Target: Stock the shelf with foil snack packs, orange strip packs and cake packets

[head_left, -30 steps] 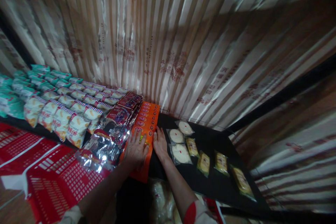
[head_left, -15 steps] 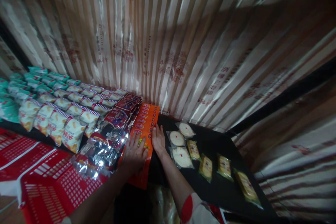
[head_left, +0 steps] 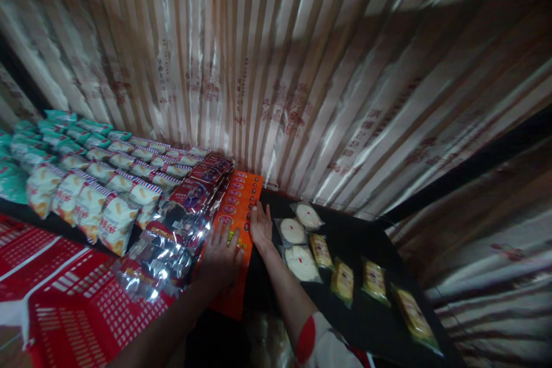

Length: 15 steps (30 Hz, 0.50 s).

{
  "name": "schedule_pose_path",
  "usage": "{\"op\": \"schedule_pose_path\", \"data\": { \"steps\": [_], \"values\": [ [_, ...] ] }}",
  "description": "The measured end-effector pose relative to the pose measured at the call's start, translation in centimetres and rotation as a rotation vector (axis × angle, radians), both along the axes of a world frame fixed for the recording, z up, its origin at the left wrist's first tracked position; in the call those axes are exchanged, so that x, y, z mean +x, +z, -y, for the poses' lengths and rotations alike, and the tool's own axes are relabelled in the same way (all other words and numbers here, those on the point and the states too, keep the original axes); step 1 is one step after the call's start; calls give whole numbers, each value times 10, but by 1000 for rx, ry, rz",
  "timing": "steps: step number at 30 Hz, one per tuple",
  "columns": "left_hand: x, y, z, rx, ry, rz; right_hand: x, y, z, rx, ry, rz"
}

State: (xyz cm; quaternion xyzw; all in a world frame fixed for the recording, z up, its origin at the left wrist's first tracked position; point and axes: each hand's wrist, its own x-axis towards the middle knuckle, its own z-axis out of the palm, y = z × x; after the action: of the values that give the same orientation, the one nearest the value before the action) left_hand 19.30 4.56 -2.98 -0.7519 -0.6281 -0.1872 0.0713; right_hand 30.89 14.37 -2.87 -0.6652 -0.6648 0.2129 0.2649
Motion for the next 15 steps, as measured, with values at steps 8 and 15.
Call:
{"op": "schedule_pose_path", "data": {
  "steps": [8, 15],
  "values": [
    [1, -3, 0, 20, 22, 14, -1, -2, -4, -21, -33, 27],
    [3, -5, -1, -9, 43, 22, -3, -5, -11, -50, 14, 130]
  ]
}}
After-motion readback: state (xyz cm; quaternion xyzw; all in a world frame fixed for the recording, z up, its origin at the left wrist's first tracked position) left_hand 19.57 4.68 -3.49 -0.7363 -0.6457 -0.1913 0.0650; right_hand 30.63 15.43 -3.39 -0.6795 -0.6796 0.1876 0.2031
